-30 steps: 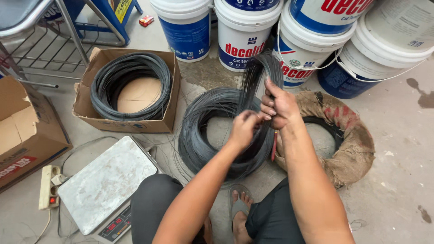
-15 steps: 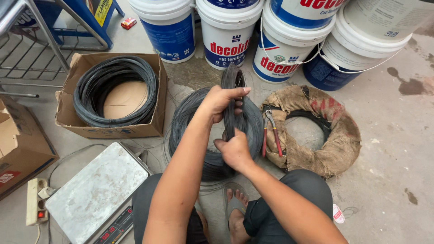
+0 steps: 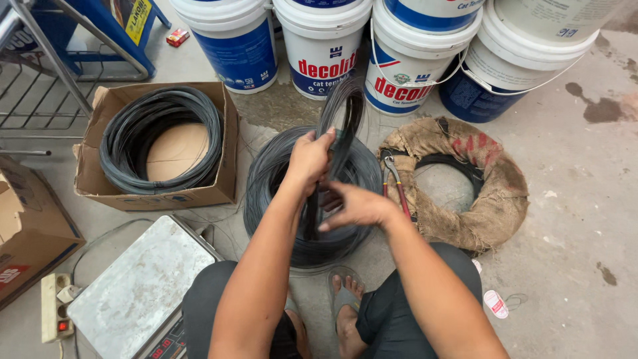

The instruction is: The person handles a coil of black wire, placing it on a digital scale to weigh it. They then use pliers to cut a section of the wire from the coil and place the cut piece back on the scale.

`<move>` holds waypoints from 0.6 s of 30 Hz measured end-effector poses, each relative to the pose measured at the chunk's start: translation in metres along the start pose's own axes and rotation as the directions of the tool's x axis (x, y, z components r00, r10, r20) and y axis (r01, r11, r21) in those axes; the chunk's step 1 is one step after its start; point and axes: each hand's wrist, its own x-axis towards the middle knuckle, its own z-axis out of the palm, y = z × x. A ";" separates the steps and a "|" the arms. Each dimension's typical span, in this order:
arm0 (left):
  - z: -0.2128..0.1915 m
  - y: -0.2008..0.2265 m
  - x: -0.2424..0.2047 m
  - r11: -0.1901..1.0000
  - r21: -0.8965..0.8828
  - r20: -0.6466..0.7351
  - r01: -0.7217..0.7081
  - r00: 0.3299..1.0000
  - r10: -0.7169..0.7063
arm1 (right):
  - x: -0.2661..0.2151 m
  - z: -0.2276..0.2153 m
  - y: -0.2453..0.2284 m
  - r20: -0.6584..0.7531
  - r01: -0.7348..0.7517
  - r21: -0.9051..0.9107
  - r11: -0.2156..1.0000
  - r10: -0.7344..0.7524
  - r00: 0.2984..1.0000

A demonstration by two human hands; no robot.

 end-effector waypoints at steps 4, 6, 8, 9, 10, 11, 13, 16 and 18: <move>-0.006 0.003 -0.006 1.000 0.010 0.003 -0.024 1.000 0.024 | 0.029 -0.040 0.074 -0.190 -0.011 0.229 0.973 0.056 0.980; -0.010 0.008 -0.013 1.000 -0.012 0.006 -0.011 1.000 0.011 | 0.064 -0.052 0.120 -0.648 -0.124 0.136 0.983 0.183 0.739; -0.012 0.008 -0.013 0.999 -0.033 0.006 -0.009 1.000 0.009 | 0.073 -0.061 0.138 -0.708 -0.246 0.003 0.969 0.176 0.684; -0.013 0.008 -0.013 0.999 -0.052 0.014 -0.007 1.000 0.007 | 0.079 -0.065 0.147 -0.769 -0.373 -0.116 0.921 0.154 0.620; -0.014 0.012 -0.014 0.999 -0.049 0.012 -0.007 1.000 0.007 | 0.081 -0.068 0.146 -0.767 -0.371 -0.115 0.922 0.155 0.622; -0.014 0.014 -0.016 0.997 -0.070 0.010 0.010 1.000 -0.009 | 0.082 -0.068 0.148 -0.780 -0.422 -0.112 0.900 0.184 0.599; -0.014 0.014 -0.016 0.995 -0.091 0.006 0.033 0.999 -0.033 | 0.084 -0.069 0.149 -0.788 -0.474 -0.107 0.874 0.217 0.577; -0.012 0.008 -0.012 0.986 -0.154 0.024 0.065 0.998 -0.062 | 0.091 -0.072 0.161 -0.805 -0.518 -0.073 0.852 0.256 0.535; -0.009 0.007 -0.009 0.982 -0.175 0.021 0.068 0.998 -0.066 | 0.104 -0.079 0.181 -0.819 -0.565 -0.033 0.825 0.302 0.488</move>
